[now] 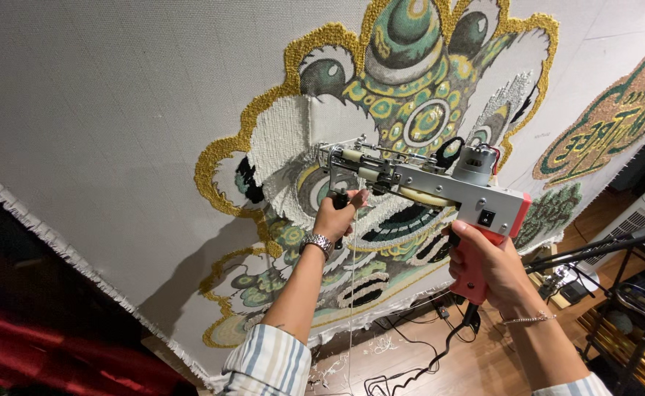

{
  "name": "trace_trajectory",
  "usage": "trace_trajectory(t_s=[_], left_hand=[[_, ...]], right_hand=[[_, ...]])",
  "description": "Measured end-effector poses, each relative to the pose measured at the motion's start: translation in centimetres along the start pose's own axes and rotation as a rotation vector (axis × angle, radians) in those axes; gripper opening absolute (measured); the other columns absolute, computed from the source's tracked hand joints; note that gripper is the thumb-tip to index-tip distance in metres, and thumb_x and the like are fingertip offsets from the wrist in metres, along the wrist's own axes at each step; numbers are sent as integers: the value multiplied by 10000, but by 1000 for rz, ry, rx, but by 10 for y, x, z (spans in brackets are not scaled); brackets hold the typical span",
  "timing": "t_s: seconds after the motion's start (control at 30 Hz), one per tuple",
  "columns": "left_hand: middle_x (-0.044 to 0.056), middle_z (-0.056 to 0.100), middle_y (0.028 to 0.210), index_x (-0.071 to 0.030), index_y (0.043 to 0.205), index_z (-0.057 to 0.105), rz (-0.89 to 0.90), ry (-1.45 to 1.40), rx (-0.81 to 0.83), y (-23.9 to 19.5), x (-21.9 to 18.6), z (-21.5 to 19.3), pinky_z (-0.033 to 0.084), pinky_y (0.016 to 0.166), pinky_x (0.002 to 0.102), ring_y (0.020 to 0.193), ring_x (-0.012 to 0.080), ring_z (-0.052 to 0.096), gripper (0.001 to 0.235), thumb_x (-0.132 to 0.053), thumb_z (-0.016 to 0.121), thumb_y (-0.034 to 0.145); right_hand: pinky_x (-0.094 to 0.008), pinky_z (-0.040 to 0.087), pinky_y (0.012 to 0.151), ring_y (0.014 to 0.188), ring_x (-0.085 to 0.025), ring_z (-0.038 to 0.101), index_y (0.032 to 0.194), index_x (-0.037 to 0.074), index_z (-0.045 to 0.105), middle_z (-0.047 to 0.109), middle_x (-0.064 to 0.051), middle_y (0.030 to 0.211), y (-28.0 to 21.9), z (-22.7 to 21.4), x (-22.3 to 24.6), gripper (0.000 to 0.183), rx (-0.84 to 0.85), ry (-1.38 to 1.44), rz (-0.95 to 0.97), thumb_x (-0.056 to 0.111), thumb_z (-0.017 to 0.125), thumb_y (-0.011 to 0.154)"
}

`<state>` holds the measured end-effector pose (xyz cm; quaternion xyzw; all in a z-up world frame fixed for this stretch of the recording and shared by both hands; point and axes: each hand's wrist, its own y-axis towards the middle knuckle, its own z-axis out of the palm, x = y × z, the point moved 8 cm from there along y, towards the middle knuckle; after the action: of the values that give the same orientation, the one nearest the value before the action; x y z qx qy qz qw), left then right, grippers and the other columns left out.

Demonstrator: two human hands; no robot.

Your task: The person uses a handheld electric tufting gun to apply white yarn into a canvas stretched on a frame. They guide the tool along the contours of a pre-printed design featuring a stylized face with large eyes and gold accents. The operator maintains a steady hand to create a dense, textured pile of yarn on the fabric surface.

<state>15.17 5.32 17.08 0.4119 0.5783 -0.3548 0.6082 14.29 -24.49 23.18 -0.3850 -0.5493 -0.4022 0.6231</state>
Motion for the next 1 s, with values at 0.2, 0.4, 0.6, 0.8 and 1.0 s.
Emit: trace_trajectory(t_s=[0.2,0.4,0.6,0.8,1.0], left_hand=[[66,704,808,-38,1190,770,-15,55,5,8,7,-4,445,405,252,419,62,511,623,-575,726,876],[52,790,879,-42,1175,747,-17,42,4,11,5,-7,455,395,262,405,71,515,631,-582,716,851],[31,788,854,-42,1175,754,-1,53,9,10,-2,-10,448,380,257,386,71,509,673,-617,693,830],[78,774,861,-21,1202,748,11,41,35,11,3,-6,450,387,246,417,48,510,699,-622,705,846],[53,794,923,-31,1212,733,14,37,38,14,5,-6,457,396,240,427,32,512,704,-622,703,831]], right_hand=[[-356,451,455,511,-196,531,1000,41,647,535,-67,631,1,6,0,409,19,19,19,411,721,843],[-375,460,445,509,-202,540,987,43,643,533,-71,620,0,11,3,408,8,5,33,419,712,844],[-352,441,466,510,-201,538,998,25,664,539,-72,625,2,13,4,411,8,7,12,407,719,857],[-355,439,455,506,-197,527,1003,28,648,518,-65,625,2,9,1,410,23,40,24,409,707,863],[-362,447,457,508,-193,519,1007,38,630,515,-60,639,2,10,1,400,6,33,43,410,694,875]])
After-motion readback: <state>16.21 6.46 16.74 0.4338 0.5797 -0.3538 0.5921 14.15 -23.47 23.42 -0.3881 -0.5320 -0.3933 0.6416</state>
